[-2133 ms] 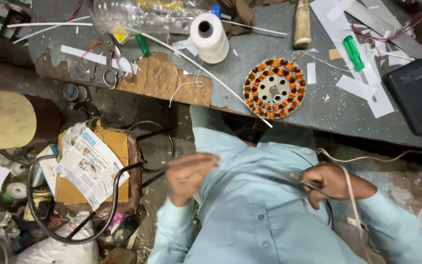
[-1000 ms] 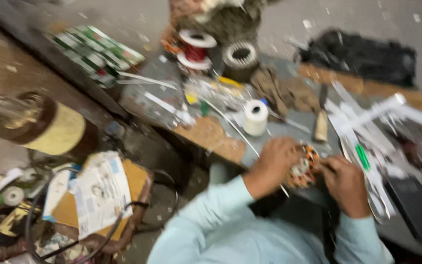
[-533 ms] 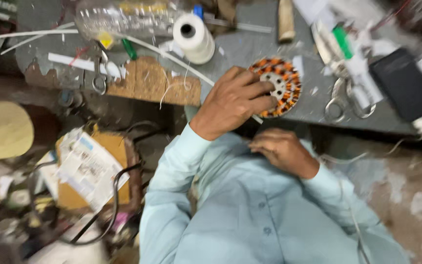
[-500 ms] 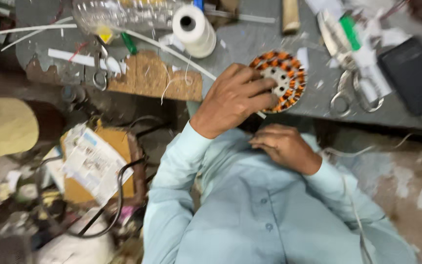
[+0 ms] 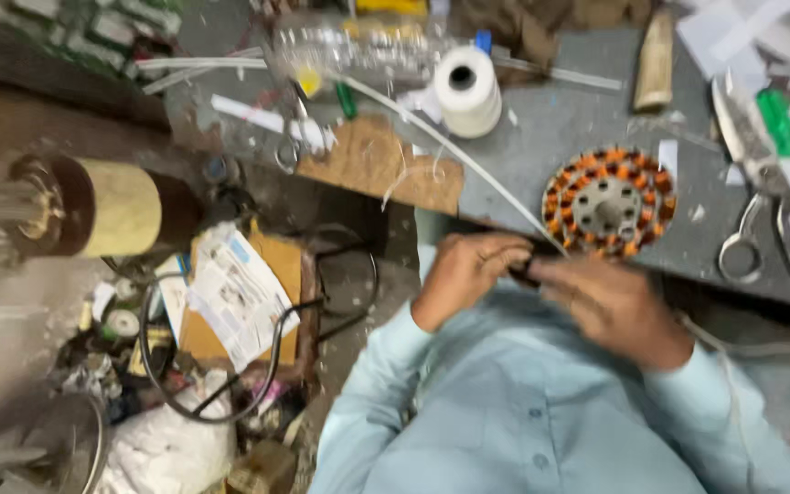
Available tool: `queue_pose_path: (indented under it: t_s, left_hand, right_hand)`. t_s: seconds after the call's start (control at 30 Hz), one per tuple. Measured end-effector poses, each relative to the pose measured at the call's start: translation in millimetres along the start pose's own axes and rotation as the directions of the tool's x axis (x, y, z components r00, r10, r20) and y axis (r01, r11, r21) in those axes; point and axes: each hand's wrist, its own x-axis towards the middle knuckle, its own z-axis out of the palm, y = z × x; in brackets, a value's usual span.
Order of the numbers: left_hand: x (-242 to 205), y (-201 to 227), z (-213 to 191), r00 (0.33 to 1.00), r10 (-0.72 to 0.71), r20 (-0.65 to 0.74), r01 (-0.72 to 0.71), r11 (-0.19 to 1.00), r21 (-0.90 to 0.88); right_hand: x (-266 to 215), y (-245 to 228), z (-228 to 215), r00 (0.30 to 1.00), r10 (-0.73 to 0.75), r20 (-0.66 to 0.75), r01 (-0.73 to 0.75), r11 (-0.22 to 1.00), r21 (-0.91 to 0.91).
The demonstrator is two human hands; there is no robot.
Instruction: The person uses a green-handled screwdriver to tighten or adjust components on a small electrical part with copper windings. They then use scissors to cut a white plastic strip and a match to ignite a small flame near the component.
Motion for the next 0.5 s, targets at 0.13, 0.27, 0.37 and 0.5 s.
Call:
queue_pose_path:
  t_s: [0.13, 0.27, 0.37, 0.5]
  left_hand:
    - [-16.8, -13.7, 2.5, 0.982, 0.172, 0.078, -0.181, 0.976, 0.119]
    - [-15.2, -6.9, -12.0, 0.995, 0.102, 0.006, -0.102, 0.990, 0.102]
    - [-8.0, -13.6, -8.8, 0.987, -0.155, 0.031, 0.158, 0.981, -0.116]
    - [2.5, -19.1, 6.9, 0.973, -0.186, -0.134, 0.164, 0.973, -0.160]
  right_hand:
    - [-4.3, 14.0, 7.5, 0.992, 0.060, -0.112, -0.081, 0.977, -0.199]
    - [2.3, 14.5, 18.4, 0.957, 0.123, -0.262, -0.166, 0.975, -0.151]
    - [1.5, 19.9, 21.8, 0.949, 0.102, -0.298, -0.161, 0.971, -0.180]
    - [1.8, 23.9, 20.4, 0.957, 0.080, -0.277, -0.140, 0.969, -0.204]
